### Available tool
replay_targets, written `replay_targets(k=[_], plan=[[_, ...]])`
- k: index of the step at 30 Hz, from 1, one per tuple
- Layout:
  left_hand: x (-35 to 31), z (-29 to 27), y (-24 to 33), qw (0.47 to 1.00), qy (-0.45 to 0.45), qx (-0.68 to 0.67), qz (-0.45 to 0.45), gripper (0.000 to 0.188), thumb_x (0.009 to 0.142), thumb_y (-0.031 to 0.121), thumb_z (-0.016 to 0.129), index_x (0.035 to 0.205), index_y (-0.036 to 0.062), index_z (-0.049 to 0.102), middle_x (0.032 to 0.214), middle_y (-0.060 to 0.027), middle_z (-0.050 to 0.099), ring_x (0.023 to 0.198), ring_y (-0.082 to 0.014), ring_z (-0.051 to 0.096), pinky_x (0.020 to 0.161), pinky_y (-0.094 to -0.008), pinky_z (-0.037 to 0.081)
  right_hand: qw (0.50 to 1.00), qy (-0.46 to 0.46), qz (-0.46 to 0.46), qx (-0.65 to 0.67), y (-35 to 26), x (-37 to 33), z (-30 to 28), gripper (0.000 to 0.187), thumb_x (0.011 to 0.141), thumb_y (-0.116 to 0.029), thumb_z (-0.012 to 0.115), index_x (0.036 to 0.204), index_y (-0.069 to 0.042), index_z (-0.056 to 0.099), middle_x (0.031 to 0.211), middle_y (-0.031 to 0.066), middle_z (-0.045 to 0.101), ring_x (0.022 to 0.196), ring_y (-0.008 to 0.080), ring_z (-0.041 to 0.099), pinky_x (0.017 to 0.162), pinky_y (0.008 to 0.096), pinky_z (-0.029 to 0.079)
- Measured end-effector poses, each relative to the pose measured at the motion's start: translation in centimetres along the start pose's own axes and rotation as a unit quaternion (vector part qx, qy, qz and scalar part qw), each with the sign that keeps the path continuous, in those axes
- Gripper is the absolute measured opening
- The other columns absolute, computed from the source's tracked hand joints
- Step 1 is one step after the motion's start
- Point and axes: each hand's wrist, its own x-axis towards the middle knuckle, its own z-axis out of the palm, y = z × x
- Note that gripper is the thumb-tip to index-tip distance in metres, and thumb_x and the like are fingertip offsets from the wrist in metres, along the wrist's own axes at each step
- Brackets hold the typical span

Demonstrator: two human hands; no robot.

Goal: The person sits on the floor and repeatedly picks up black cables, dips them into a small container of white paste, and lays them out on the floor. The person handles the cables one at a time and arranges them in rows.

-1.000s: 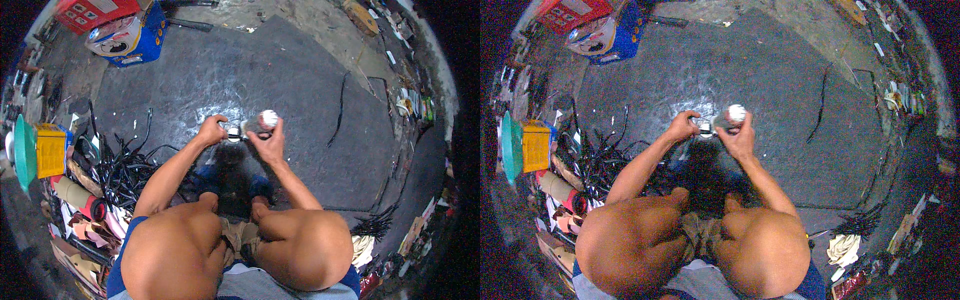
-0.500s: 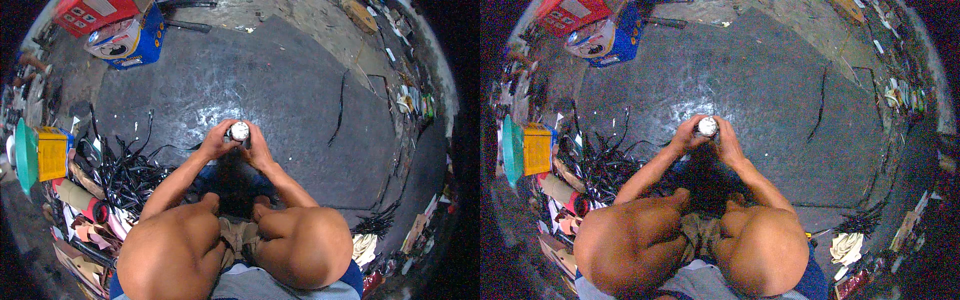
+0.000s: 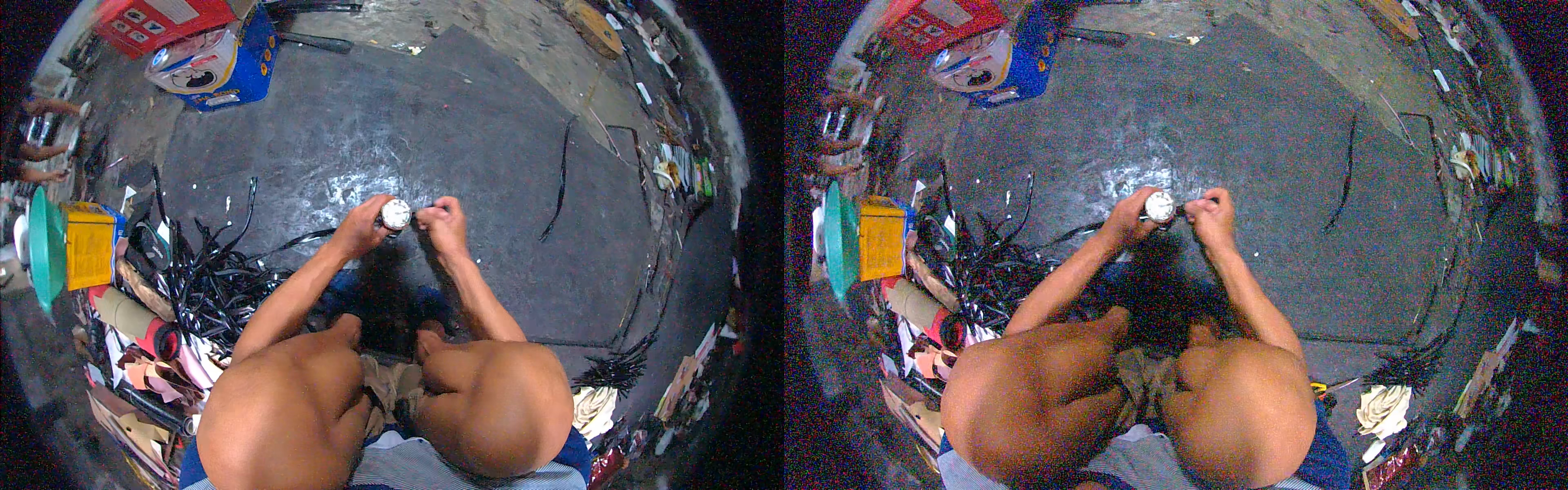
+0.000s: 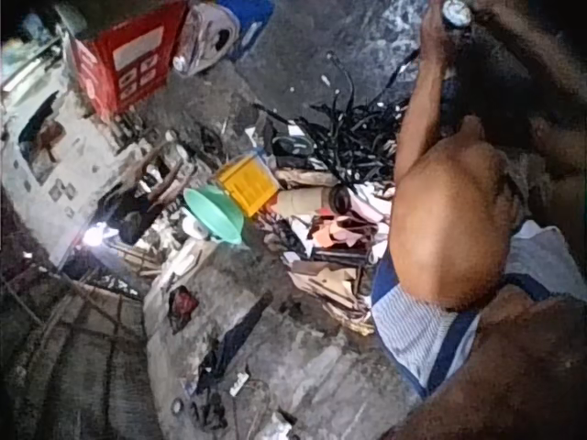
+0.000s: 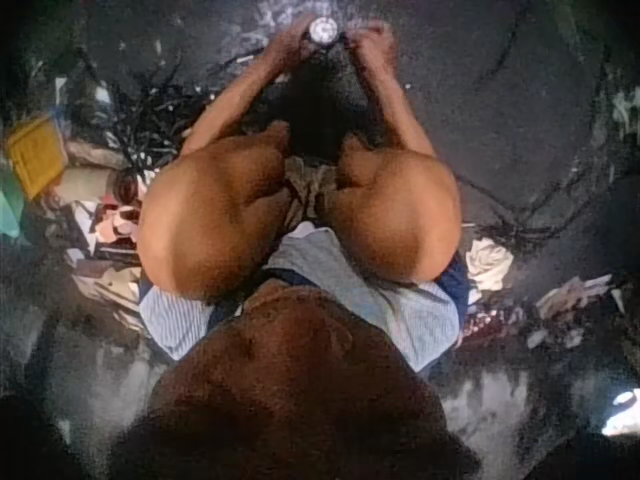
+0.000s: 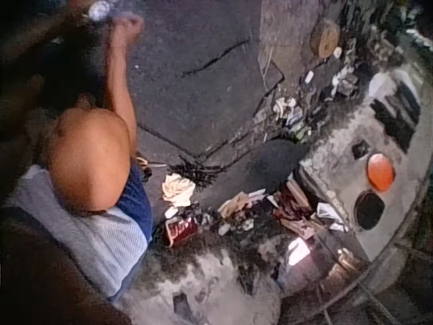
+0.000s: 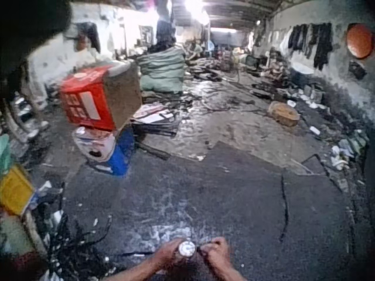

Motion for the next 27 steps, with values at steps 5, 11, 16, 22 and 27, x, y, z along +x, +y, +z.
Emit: replay_targets(k=[5,11,16,22,27], plan=[[-0.7,-0.4,-0.5,1.000,0.010,0.007,-0.002,0.055,0.079,0.008,0.079,0.128,-0.0010,0.055,0.124,-0.0207,0.064,0.116,-0.0403,0.062,0.097,-0.0436,0.053,0.985,-0.020,-0.059,0.159,-11.9,-6.6,-6.5,0.039,0.084,0.006,0.072,0.112,-0.009,0.050,0.096,0.0114,0.069,0.078,0.0176,0.065,0.070,0.0307,0.054],[-0.7,-0.8,-0.9,1.000,0.007,-0.022,-0.011,0.052,0.081,0.012,0.078,0.127,0.0004,0.057,0.123,-0.0200,0.064,0.115,-0.0399,0.063,0.097,-0.0434,0.052,0.949,-0.057,-0.234,0.204,-22.8,-12.0,-12.5,0.044,0.092,-0.005,0.068,0.131,-0.002,0.048,0.105,0.0099,0.064,0.076,0.0089,0.060,0.065,0.0201,0.050],[-0.5,-1.3,0.5,1.000,0.008,-0.008,-0.017,0.050,0.081,0.014,0.079,0.126,0.0017,0.059,0.123,-0.0194,0.064,0.115,-0.0391,0.062,0.098,-0.0434,0.051,0.927,0.025,-0.331,0.173,-29.4,-10.0,-19.6,0.058,0.098,-0.010,0.059,0.148,0.010,0.036,0.137,0.0195,0.056,0.107,0.0189,0.061,0.087,0.0241,0.051],[0.3,-2.3,1.8,0.999,-0.028,-0.026,-0.001,0.075,0.068,0.024,0.090,0.133,0.0054,0.058,0.132,-0.0167,0.061,0.128,-0.0341,0.057,0.109,-0.0427,0.044,0.900,0.061,-0.420,0.103,-39.3,6.4,-23.9,0.065,0.092,-0.005,0.071,0.143,0.010,0.034,0.130,0.0234,0.060,0.119,0.0297,0.059,0.104,0.0377,0.047],[-3.4,-8.7,-4.7,0.872,0.384,0.209,-0.217,0.053,0.079,0.017,0.078,0.126,-0.0015,0.060,0.121,-0.0202,0.061,0.116,-0.0369,0.057,0.100,-0.0460,0.046,0.863,0.173,-0.462,0.107,-41.5,6.8,-25.8,0.056,0.089,-0.005,0.077,0.131,0.002,0.041,0.103,0.0148,0.068,0.091,0.0234,0.071,0.082,0.0336,0.058]])
